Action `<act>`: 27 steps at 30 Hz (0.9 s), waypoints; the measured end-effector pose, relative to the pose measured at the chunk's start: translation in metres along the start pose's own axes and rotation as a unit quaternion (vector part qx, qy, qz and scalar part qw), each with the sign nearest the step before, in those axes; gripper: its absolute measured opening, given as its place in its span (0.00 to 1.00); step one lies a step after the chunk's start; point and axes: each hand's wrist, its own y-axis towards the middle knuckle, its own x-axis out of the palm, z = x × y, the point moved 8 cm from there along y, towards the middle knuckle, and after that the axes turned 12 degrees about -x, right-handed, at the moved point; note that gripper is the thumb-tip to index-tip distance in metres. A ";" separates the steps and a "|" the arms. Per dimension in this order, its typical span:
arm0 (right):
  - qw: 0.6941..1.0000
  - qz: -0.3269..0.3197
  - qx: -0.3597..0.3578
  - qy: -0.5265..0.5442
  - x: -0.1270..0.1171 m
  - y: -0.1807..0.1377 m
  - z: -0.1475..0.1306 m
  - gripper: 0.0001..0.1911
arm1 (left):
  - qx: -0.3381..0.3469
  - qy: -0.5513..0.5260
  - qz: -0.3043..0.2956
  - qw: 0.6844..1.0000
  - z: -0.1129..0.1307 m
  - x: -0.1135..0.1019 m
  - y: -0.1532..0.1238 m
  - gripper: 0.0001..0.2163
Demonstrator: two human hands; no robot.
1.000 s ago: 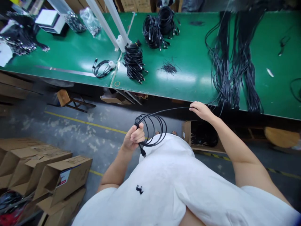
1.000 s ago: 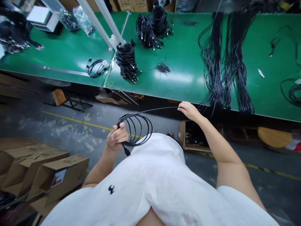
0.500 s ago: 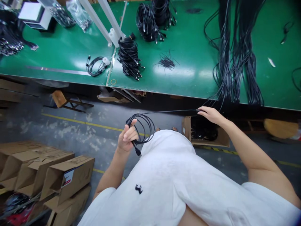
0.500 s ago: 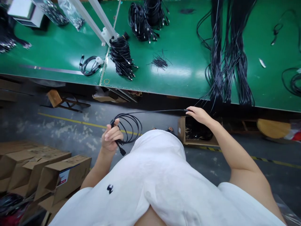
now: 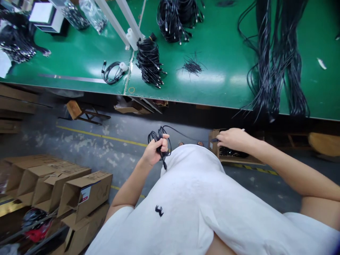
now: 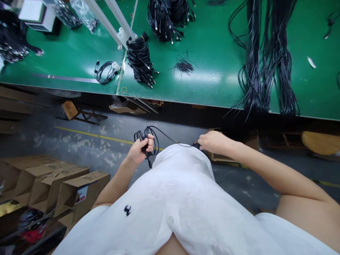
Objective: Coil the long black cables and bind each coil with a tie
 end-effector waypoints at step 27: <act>0.838 0.251 -0.140 0.465 -0.067 0.100 -0.062 0.09 | -0.295 0.204 -0.331 0.873 -0.064 0.095 0.000 0.18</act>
